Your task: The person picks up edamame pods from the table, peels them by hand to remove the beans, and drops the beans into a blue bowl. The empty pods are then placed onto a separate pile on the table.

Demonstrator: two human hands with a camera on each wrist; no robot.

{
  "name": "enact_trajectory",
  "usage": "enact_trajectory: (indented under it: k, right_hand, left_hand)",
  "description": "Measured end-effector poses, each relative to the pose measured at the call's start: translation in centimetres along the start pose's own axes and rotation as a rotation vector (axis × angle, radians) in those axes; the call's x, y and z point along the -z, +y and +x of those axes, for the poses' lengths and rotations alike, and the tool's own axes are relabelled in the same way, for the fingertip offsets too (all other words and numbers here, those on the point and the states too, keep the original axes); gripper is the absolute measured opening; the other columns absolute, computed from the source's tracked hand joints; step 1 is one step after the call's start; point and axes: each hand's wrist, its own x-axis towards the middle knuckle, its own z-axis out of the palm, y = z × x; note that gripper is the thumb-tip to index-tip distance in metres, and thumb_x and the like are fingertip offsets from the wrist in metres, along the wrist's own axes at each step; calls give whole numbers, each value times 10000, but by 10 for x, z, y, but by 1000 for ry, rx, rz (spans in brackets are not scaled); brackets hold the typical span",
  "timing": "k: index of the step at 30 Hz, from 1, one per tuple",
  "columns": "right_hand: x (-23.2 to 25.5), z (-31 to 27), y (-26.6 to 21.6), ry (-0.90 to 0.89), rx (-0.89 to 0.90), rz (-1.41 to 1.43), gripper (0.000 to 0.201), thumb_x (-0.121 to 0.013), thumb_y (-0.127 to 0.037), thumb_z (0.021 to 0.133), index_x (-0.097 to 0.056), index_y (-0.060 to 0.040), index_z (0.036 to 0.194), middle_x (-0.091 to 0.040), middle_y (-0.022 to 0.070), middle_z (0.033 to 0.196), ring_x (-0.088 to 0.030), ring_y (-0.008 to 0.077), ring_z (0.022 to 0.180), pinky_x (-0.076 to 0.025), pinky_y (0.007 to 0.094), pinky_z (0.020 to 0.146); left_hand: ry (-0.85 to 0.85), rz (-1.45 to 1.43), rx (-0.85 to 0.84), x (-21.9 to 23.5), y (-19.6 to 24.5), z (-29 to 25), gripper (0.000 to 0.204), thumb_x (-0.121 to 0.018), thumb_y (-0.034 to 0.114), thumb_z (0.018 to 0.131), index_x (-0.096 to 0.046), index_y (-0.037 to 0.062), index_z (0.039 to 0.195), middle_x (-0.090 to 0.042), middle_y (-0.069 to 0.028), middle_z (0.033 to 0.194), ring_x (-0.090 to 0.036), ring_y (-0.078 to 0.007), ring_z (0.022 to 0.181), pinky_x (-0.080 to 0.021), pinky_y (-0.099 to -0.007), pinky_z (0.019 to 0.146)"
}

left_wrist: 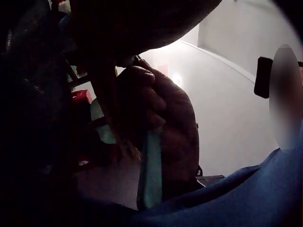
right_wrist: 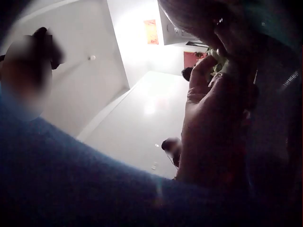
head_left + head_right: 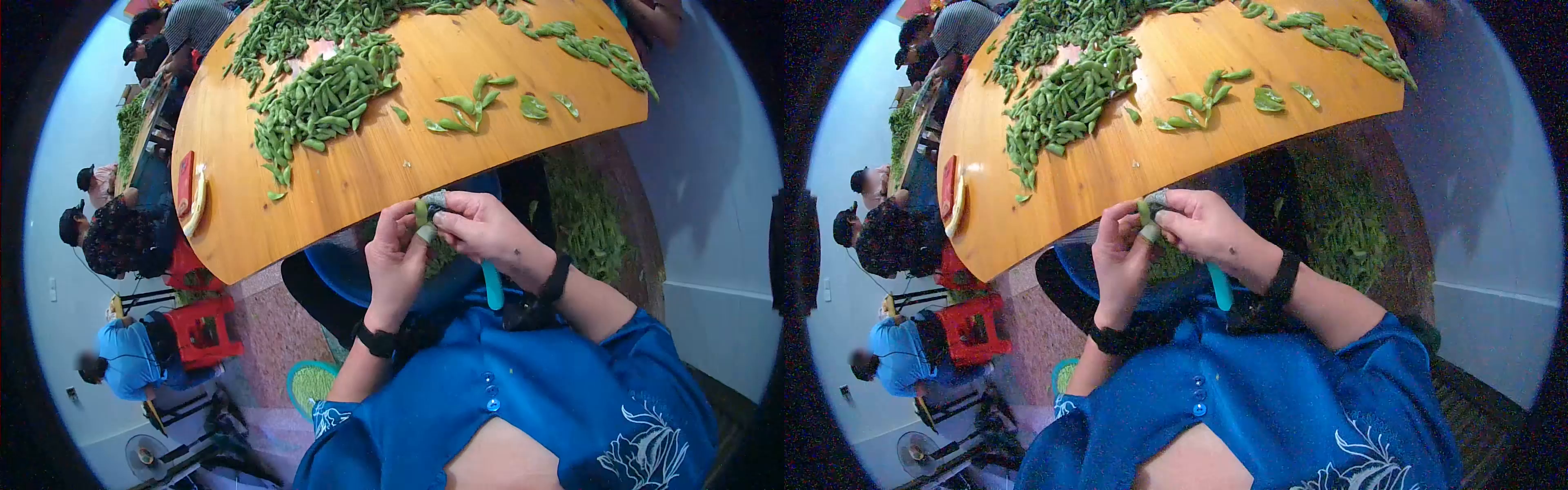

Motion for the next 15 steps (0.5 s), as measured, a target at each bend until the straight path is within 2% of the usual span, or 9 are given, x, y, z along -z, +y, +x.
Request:
enact_trajectory:
  k: [2, 6, 7, 9, 10, 11, 12, 14, 15]
  right_hand:
    - [4, 1, 4, -46, -57, 144, 186, -487, -146, 942, -617, -57, 1042, -500, -72, 678, -420, 3, 509, -332, 156, 430]
    - [11, 4, 6, -70, -114, 129, 172, -491, -165, 943, -608, -59, 1011, -506, -70, 672, -408, 1, 465, -314, 145, 386]
    - [14, 6, 6, -112, -153, 206, 174, -494, -168, 941, -606, -54, 1009, -510, -68, 669, -406, 2, 460, -319, 147, 383]
    - [17, 9, 6, -156, -195, 282, 176, -497, -170, 940, -605, -49, 1008, -513, -66, 667, -403, 4, 454, -323, 149, 381]
    - [17, 10, 6, -181, -208, 293, 179, -495, -171, 940, -607, -48, 1008, -514, -66, 660, -405, -1, 456, -324, 145, 380]
    - [17, 11, 6, -209, -221, 303, 182, -493, -172, 941, -609, -48, 1008, -515, -66, 654, -407, -5, 457, -325, 142, 379]
    - [17, 11, 4, -212, -222, 300, 182, -493, -172, 941, -609, -48, 1008, -515, -66, 654, -407, -5, 457, -325, 142, 379]
    - [14, 5, -4, -118, -128, 12, 182, -496, -154, 930, -619, -39, 1001, -545, -41, 660, -470, 34, 484, -366, 180, 415]
    - [12, 3, -4, -122, -132, 9, 182, -496, -154, 930, -619, -39, 1001, -545, -41, 660, -470, 34, 484, -366, 180, 415]
  left_hand:
    - [-30, -162, 104, 3, -2, -1, 302, -555, -29, 883, -500, 34, 1173, -655, -54, 927, -590, -55, 711, -480, -197, 584]
    - [-165, -343, 179, 17, -15, 0, 304, -554, 65, 918, -483, 39, 1213, -641, -69, 964, -606, -98, 701, -488, -204, 566]
    - [-164, -345, 182, 22, -20, 0, 304, -554, 65, 918, -483, 39, 1213, -641, -69, 964, -606, -98, 701, -488, -204, 566]
    - [-303, -676, 267, 29, -25, 1, 336, -553, 127, 933, -455, 49, 1245, -643, -81, 962, -614, -121, 681, -482, -202, 546]
    - [-325, -739, 275, 26, -27, 0, 360, -538, 210, 947, -422, 72, 1258, -630, -73, 894, -602, -126, 616, -454, -192, 473]
    - [-320, -740, 272, 28, -26, 1, 360, -538, 210, 947, -422, 72, 1258, -630, -73, 894, -602, -126, 616, -454, -192, 473]
    - [-341, -754, 329, 31, -25, 1, 335, -550, 195, 941, -449, 65, 1233, -634, -73, 892, -599, -118, 622, -456, -191, 491]
    - [-357, -773, 384, 32, -29, 1, 311, -561, 180, 935, -476, 58, 1208, -639, -73, 891, -597, -111, 627, -459, -191, 509]
    - [-236, -755, 414, 31, -33, 1, 274, -575, 177, 927, -508, 59, 1165, -634, -56, 853, -578, -95, 609, -446, -184, 507]
